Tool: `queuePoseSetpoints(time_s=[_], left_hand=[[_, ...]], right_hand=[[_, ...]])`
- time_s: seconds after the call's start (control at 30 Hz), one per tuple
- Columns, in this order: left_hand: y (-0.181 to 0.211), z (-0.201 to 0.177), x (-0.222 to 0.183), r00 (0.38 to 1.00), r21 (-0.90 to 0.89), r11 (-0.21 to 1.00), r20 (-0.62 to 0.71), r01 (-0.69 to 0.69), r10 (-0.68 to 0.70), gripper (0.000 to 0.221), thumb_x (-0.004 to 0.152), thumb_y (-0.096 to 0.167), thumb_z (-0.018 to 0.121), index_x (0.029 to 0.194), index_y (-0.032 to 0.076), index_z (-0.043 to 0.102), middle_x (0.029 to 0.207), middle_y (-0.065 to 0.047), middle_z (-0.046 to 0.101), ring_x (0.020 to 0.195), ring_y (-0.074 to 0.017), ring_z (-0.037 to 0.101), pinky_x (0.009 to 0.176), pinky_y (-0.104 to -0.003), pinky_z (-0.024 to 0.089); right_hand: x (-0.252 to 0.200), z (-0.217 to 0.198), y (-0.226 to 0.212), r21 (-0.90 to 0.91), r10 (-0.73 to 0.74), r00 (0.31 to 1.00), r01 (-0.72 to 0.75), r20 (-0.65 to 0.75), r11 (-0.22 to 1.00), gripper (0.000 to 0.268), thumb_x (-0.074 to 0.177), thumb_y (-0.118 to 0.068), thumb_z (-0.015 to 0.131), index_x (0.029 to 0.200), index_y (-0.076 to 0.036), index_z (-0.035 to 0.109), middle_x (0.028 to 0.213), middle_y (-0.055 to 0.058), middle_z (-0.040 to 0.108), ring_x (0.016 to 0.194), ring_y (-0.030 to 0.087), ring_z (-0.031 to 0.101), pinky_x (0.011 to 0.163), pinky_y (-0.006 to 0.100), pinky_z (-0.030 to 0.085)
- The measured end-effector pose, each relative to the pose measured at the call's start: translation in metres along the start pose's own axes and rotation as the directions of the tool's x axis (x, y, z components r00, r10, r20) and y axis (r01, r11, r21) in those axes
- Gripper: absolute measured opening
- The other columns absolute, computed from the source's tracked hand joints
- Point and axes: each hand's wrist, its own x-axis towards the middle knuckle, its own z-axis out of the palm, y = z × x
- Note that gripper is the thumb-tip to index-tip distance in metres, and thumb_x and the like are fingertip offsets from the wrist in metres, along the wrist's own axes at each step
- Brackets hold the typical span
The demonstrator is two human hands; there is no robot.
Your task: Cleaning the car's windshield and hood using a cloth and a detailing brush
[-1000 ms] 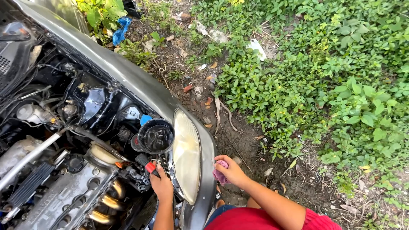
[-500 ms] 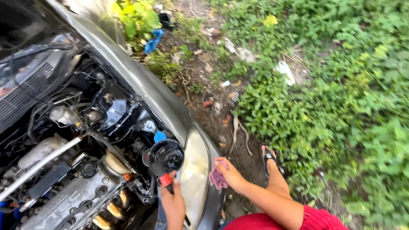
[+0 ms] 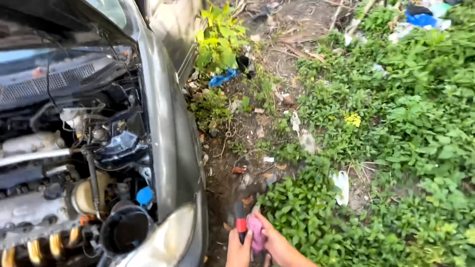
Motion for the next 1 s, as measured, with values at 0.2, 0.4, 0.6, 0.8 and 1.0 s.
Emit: queuePoseSetpoints(time_s=[0.2, 0.4, 0.6, 0.8, 1.0], left_hand=[[0.108, 0.03, 0.0, 0.994, -0.099, 0.994, 0.092, -0.054, 0.063, 0.038, 0.096, 0.047, 0.06, 0.113, 0.014, 0.069, 0.098, -0.005, 0.072, 0.095, -0.017, 0.069, 0.083, -0.033, 0.05], [0.145, 0.015, 0.021, 0.99, -0.158, 0.981, 0.106, 0.111, -0.095, 0.036, 0.099, 0.047, 0.059, 0.092, 0.013, 0.067, 0.083, -0.002, 0.067, 0.079, -0.0113, 0.057, 0.07, -0.029, 0.045], [0.171, 0.016, 0.091, 0.979, -0.141, 0.978, 0.15, 0.157, -0.135, 0.053, 0.095, 0.056, 0.052, 0.127, 0.015, 0.065, 0.116, -0.003, 0.073, 0.11, -0.014, 0.065, 0.092, -0.028, 0.047], [0.233, 0.016, 0.238, 0.991, -0.262, 0.965, 0.128, 0.001, 0.034, 0.044, 0.096, 0.039, 0.059, 0.132, 0.016, 0.068, 0.131, -0.002, 0.075, 0.121, -0.0099, 0.066, 0.105, -0.029, 0.05], [0.32, -0.003, 0.36, 0.969, -0.141, 0.96, 0.018, -0.241, 0.245, 0.043, 0.098, 0.034, 0.059, 0.135, 0.011, 0.061, 0.125, -0.008, 0.067, 0.12, -0.0221, 0.06, 0.103, -0.036, 0.044]], right_hand=[[-0.031, -0.032, -0.086, -0.444, -0.23, 0.969, 0.167, -0.091, 0.88, 0.058, 0.092, -0.002, 0.056, 0.148, -0.015, 0.059, 0.151, 0.009, 0.062, 0.13, 0.022, 0.06, 0.114, 0.038, 0.045], [0.001, -0.038, -0.12, -0.475, -0.218, 0.975, 0.177, -0.032, 0.862, 0.029, 0.091, -0.015, 0.07, 0.116, 0.001, 0.075, 0.107, 0.011, 0.075, 0.099, 0.019, 0.063, 0.086, 0.032, 0.05], [0.077, -0.055, -0.183, -0.583, -0.309, 0.938, 0.339, 0.154, 0.739, 0.018, 0.094, -0.019, 0.076, 0.086, -0.01, 0.062, 0.081, 0.001, 0.058, 0.078, 0.012, 0.052, 0.07, 0.028, 0.044], [0.196, -0.03, -0.275, -0.778, -0.514, 0.841, 0.435, 0.17, 0.454, 0.025, 0.087, -0.039, 0.079, 0.086, -0.013, 0.075, 0.08, -0.001, 0.053, 0.077, 0.013, 0.053, 0.073, 0.029, 0.043], [0.266, 0.026, -0.4, -0.765, -0.513, 0.781, 0.56, 0.357, 0.319, 0.033, 0.098, -0.041, 0.06, 0.094, -0.011, 0.075, 0.081, -0.002, 0.048, 0.074, 0.012, 0.049, 0.067, 0.029, 0.042]])
